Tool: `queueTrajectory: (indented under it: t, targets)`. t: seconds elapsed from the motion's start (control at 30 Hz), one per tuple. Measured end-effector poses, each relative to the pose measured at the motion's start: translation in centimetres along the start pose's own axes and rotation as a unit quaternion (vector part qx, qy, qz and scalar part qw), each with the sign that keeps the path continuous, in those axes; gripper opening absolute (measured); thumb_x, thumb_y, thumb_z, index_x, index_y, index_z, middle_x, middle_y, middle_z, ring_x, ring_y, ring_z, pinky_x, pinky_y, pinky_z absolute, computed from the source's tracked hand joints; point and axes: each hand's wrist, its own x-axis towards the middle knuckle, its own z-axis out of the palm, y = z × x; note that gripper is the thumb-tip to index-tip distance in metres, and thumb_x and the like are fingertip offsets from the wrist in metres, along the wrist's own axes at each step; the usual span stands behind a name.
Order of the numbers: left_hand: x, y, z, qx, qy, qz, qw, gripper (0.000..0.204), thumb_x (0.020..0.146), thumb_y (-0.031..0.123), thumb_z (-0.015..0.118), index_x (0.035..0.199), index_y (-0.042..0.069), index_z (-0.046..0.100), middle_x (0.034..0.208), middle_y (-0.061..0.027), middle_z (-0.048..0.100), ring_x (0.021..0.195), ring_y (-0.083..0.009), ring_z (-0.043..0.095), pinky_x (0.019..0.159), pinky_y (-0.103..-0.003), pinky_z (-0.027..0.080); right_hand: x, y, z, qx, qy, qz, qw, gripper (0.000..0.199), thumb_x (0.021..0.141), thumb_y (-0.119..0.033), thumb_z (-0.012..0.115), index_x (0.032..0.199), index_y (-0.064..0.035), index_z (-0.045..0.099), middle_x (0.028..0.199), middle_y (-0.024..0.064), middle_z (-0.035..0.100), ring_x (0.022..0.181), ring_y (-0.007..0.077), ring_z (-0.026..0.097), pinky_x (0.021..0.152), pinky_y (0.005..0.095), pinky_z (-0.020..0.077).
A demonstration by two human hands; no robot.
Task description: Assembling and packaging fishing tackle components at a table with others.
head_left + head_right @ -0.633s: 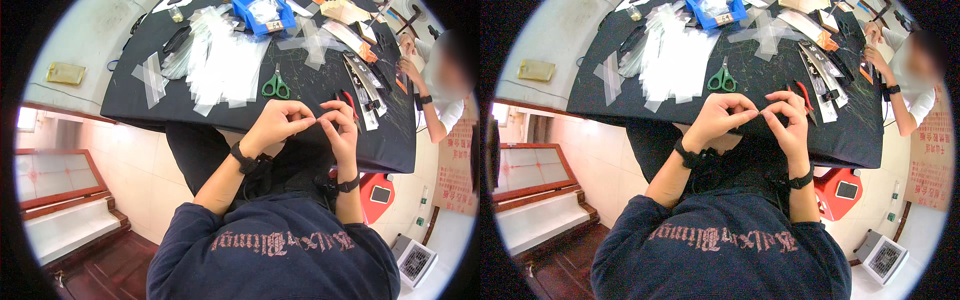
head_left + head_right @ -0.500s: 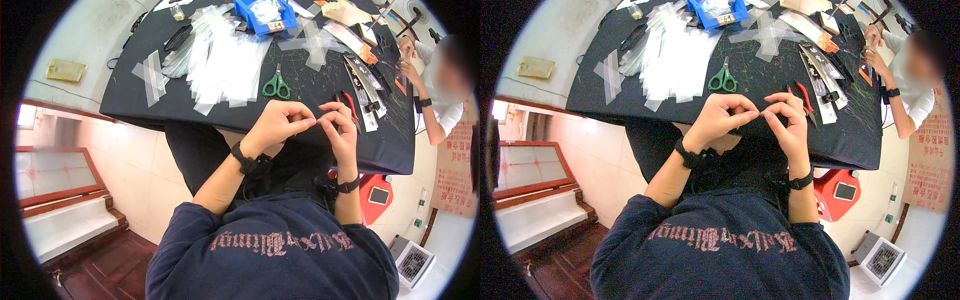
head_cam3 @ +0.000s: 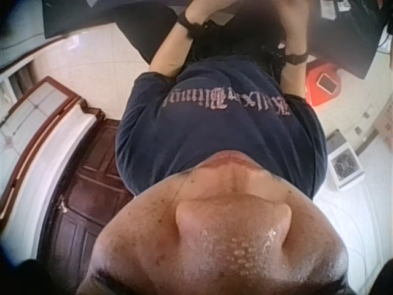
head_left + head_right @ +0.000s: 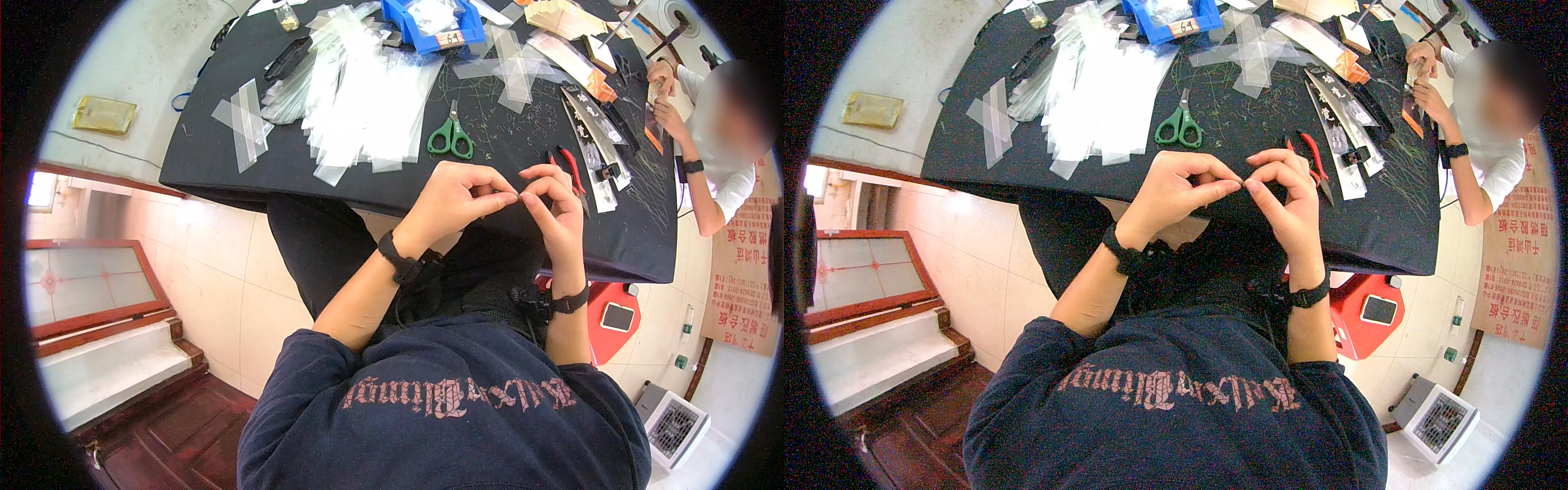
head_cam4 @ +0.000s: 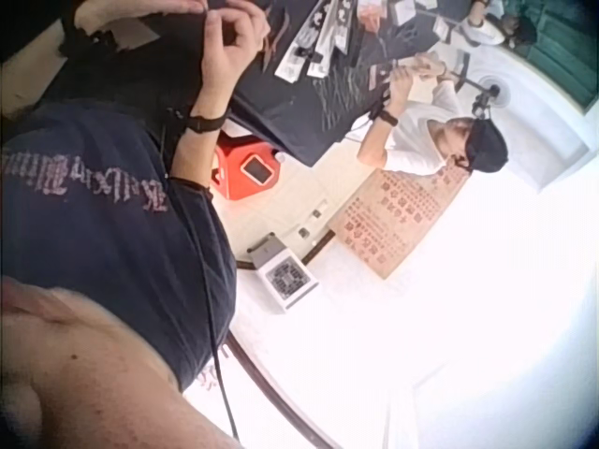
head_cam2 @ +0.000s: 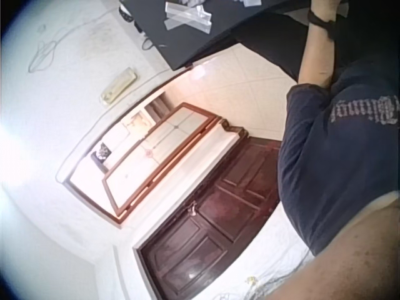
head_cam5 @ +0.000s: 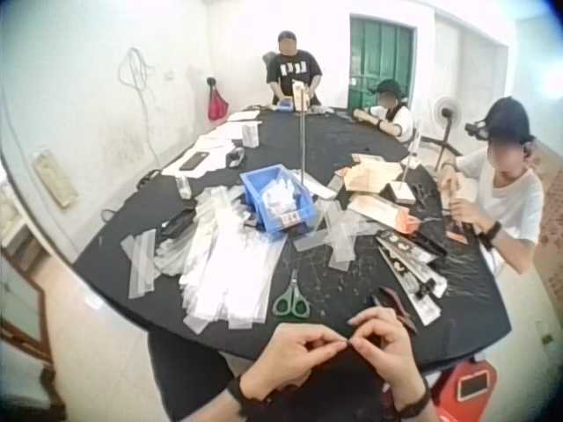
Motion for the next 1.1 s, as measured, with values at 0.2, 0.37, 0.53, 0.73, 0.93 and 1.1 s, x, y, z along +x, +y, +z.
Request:
queueTrajectory:
  t: [0.2, 0.37, 0.53, 0.73, 0.93, 1.1]
  targets:
    - [0.04, 0.17, 0.05, 0.013, -0.002, 0.001, 1.000, 0.010, 0.079, 0.013, 0.073, 0.083, 0.003, 0.072, 0.059, 0.0013, 0.058, 0.052, -0.0031, 0.047, 0.048, -0.021, 0.035, -0.07, 0.05, -0.13, 0.016, -0.004, 0.007, 1.000, 0.007, 0.078, -0.012, 0.068, 0.076, -0.0073, 0.064, 0.102, 0.0052, 0.064, 0.099, 0.0194, 0.051, 0.092, 0.0323, 0.0341]
    - [0.01, 0.17, 0.04, 0.016, -0.003, 0.003, 1.000, 0.010, 0.079, 0.012, 0.073, 0.084, 0.003, 0.071, 0.057, 0.0016, 0.056, 0.052, -0.0032, 0.045, 0.048, -0.021, 0.034, -0.17, 0.24, -0.06, 0.046, 0.002, 0.015, 0.999, 0.007, 0.078, -0.012, 0.068, 0.077, -0.0068, 0.064, 0.101, 0.0060, 0.064, 0.099, 0.0193, 0.051, 0.092, 0.0321, 0.0341]
    - [-0.02, 0.29, -0.01, 0.018, -0.009, -0.004, 1.000, 0.010, 0.079, 0.012, 0.072, 0.085, 0.003, 0.071, 0.056, 0.0023, 0.054, 0.052, -0.0033, 0.043, 0.047, -0.021, 0.034, -0.16, 0.16, -0.05, 0.024, 0.002, 0.000, 1.000, 0.007, 0.078, -0.012, 0.068, 0.077, -0.0064, 0.064, 0.100, 0.0061, 0.064, 0.098, 0.0197, 0.053, 0.091, 0.0326, 0.0352]
    - [-0.11, 0.25, -0.07, 0.016, -0.008, -0.012, 1.000, 0.012, 0.080, 0.014, 0.071, 0.083, 0.003, 0.070, 0.057, 0.0024, 0.054, 0.052, -0.0031, 0.043, 0.048, -0.021, 0.034, -0.32, 0.11, 0.38, -0.011, 0.036, -0.032, 0.999, 0.009, 0.079, -0.013, 0.069, 0.078, -0.0052, 0.065, 0.097, 0.0064, 0.064, 0.094, 0.0205, 0.054, 0.088, 0.0333, 0.0365]
    - [-0.14, 0.25, -0.06, -0.009, 0.007, -0.011, 1.000, 0.012, 0.080, 0.014, 0.072, 0.082, 0.002, 0.070, 0.057, 0.0037, 0.053, 0.053, -0.0027, 0.042, 0.048, -0.021, 0.033, -0.41, 0.11, 0.37, 0.018, 0.044, -0.026, 0.999, 0.009, 0.079, -0.014, 0.070, 0.080, -0.0058, 0.066, 0.097, 0.0063, 0.064, 0.093, 0.0202, 0.054, 0.087, 0.0328, 0.0366]
    - [-0.19, 0.43, -0.19, -0.010, 0.001, -0.015, 1.000, 0.012, 0.080, 0.014, 0.072, 0.082, 0.002, 0.070, 0.058, 0.0040, 0.053, 0.053, -0.0023, 0.042, 0.048, -0.021, 0.032, -0.46, 0.26, 0.45, 0.007, 0.041, -0.036, 0.998, 0.009, 0.079, -0.015, 0.070, 0.081, -0.0063, 0.068, 0.096, 0.0059, 0.064, 0.093, 0.0201, 0.054, 0.087, 0.0327, 0.0365]
